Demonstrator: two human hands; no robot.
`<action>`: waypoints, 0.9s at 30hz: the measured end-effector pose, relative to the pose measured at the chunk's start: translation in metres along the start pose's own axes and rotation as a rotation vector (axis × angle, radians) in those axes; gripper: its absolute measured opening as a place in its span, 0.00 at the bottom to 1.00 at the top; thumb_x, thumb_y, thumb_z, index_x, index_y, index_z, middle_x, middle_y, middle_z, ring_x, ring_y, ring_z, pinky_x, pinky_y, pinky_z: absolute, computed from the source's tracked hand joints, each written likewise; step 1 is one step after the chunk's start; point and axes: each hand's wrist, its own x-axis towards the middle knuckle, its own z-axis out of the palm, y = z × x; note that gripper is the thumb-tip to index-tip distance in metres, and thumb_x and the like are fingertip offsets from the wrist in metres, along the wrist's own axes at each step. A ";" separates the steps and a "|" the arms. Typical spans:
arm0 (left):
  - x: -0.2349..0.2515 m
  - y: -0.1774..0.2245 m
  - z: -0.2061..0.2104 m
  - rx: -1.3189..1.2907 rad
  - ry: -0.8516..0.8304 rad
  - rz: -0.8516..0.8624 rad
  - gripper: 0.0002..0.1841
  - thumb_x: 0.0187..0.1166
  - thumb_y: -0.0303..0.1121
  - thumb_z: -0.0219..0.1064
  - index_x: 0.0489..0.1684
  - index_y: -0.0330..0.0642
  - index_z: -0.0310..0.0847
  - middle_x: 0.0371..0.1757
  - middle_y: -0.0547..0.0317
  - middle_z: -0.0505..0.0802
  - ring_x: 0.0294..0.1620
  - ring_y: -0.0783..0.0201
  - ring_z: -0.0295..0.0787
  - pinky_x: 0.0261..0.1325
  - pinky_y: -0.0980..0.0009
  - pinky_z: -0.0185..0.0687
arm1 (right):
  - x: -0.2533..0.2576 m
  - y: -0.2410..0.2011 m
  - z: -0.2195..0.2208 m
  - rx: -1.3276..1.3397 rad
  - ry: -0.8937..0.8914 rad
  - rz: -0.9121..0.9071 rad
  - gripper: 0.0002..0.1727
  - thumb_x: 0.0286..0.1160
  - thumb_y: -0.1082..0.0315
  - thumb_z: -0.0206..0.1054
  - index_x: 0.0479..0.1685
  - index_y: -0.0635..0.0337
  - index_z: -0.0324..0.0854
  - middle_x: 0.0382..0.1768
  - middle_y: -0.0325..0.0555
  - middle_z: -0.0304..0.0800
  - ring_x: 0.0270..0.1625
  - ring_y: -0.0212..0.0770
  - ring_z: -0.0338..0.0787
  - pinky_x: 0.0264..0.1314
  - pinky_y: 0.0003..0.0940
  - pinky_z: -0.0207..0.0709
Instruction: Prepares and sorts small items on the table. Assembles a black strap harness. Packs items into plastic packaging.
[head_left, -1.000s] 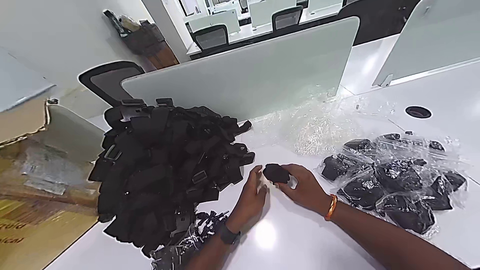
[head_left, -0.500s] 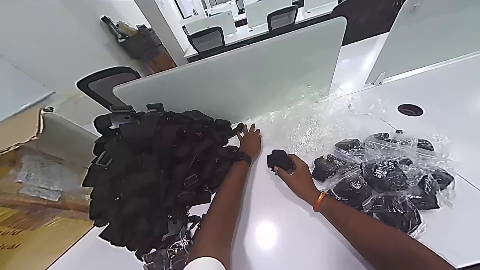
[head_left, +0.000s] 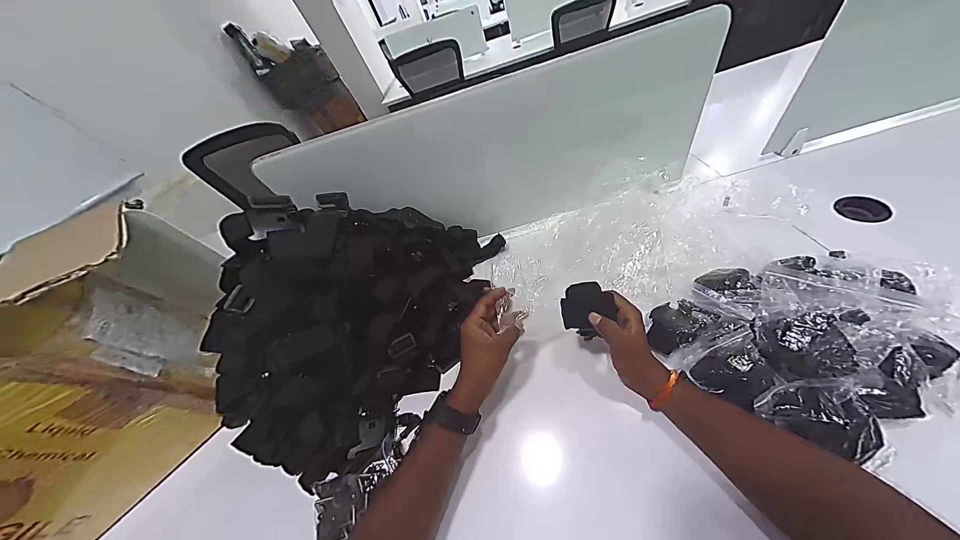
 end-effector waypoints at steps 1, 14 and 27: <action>-0.006 -0.005 -0.002 -0.033 -0.019 -0.002 0.38 0.62 0.13 0.72 0.80 0.27 0.66 0.69 0.40 0.86 0.61 0.52 0.91 0.61 0.57 0.92 | -0.001 -0.001 0.000 0.051 -0.021 0.013 0.13 0.75 0.68 0.61 0.55 0.64 0.76 0.42 0.44 0.91 0.40 0.37 0.92 0.42 0.33 0.89; -0.021 -0.044 -0.003 -0.003 -0.017 -0.029 0.10 0.79 0.20 0.66 0.55 0.26 0.83 0.48 0.48 0.95 0.40 0.62 0.96 0.46 0.66 0.95 | -0.011 0.010 0.001 -0.005 -0.118 -0.018 0.17 0.79 0.60 0.64 0.58 0.60 0.76 0.46 0.41 0.92 0.44 0.36 0.93 0.45 0.33 0.90; -0.023 -0.050 -0.007 0.271 0.120 0.101 0.11 0.81 0.37 0.68 0.41 0.39 0.94 0.64 0.50 0.84 0.44 0.72 0.82 0.43 0.79 0.80 | -0.040 -0.002 0.028 -0.167 -0.534 0.219 0.30 0.69 0.73 0.76 0.64 0.60 0.60 0.49 0.45 0.91 0.47 0.38 0.95 0.47 0.34 0.92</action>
